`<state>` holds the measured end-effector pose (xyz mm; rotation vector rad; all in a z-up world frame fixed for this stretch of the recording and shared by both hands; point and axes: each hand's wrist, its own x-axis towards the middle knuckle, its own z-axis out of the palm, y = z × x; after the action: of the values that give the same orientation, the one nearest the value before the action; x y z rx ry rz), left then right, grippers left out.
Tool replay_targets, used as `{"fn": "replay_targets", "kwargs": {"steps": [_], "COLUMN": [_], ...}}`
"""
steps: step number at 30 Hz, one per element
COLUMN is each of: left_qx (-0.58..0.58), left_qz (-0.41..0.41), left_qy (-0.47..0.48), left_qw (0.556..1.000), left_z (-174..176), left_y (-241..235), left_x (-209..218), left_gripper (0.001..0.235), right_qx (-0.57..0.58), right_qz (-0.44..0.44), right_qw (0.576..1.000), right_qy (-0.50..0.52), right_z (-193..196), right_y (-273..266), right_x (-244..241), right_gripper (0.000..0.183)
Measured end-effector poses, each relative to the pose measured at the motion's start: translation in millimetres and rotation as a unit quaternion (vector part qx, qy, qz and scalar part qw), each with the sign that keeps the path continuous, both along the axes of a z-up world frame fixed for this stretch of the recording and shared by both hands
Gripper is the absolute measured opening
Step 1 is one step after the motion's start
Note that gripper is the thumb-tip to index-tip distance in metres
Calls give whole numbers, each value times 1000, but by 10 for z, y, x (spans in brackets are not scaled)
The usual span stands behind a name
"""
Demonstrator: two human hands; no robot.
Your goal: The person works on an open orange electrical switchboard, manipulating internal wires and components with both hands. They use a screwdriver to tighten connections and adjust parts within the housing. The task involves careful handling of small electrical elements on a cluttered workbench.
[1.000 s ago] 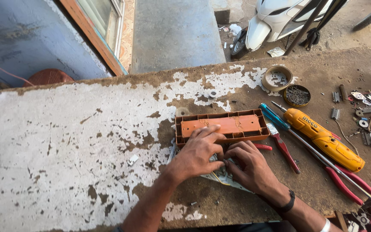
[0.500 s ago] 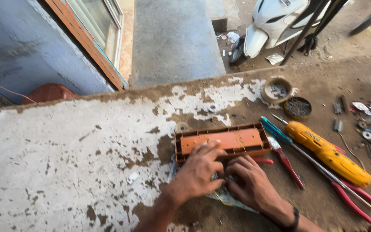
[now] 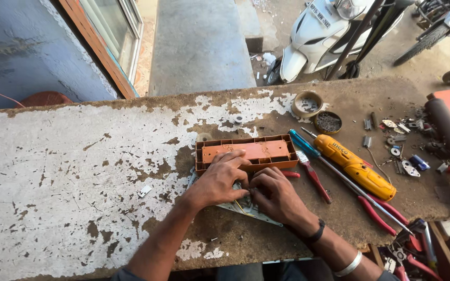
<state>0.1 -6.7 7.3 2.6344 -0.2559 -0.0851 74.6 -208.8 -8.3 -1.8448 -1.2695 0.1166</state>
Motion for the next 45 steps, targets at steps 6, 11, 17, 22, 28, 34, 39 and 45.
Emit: {"fn": "replay_targets", "kwargs": {"steps": [6,11,17,22,28,34,39,45], "left_qx": [-19,-20,-23,-13,-14,-14,-11,-6], "left_qz": [5,10,16,15,20,16,17,18], "left_qy": [-7,6,19,17,25,13,16,22], "left_qw": [1000,1000,999,1000,999,1000,1000,1000], "left_z": [35,58,73,13,44,60,103,100], "left_y": [0,-6,-33,-24,-46,-54,-69,-71], "left_x": [-14,-13,6,-7,21,-9,1,6], "left_gripper": [17,18,18,18,18,19,19,19], "right_qx": [-17,-40,-16,-12,-15,-1,-4,-18], "right_qz": [-5,-6,13,16,14,12,11,5], "right_qw": [1000,999,999,1000,1000,1000,1000,1000], "right_qy": [6,23,-28,-20,-23,-28,-26,-20], "right_z": [-42,-54,-49,-116,-73,-98,-81,-62], "right_y": [-4,-1,-11,-7,-35,-36,-31,-34], "right_x": [25,20,46,36,58,31,50,43], "right_gripper": [15,17,12,12,12,12,11,12]}}
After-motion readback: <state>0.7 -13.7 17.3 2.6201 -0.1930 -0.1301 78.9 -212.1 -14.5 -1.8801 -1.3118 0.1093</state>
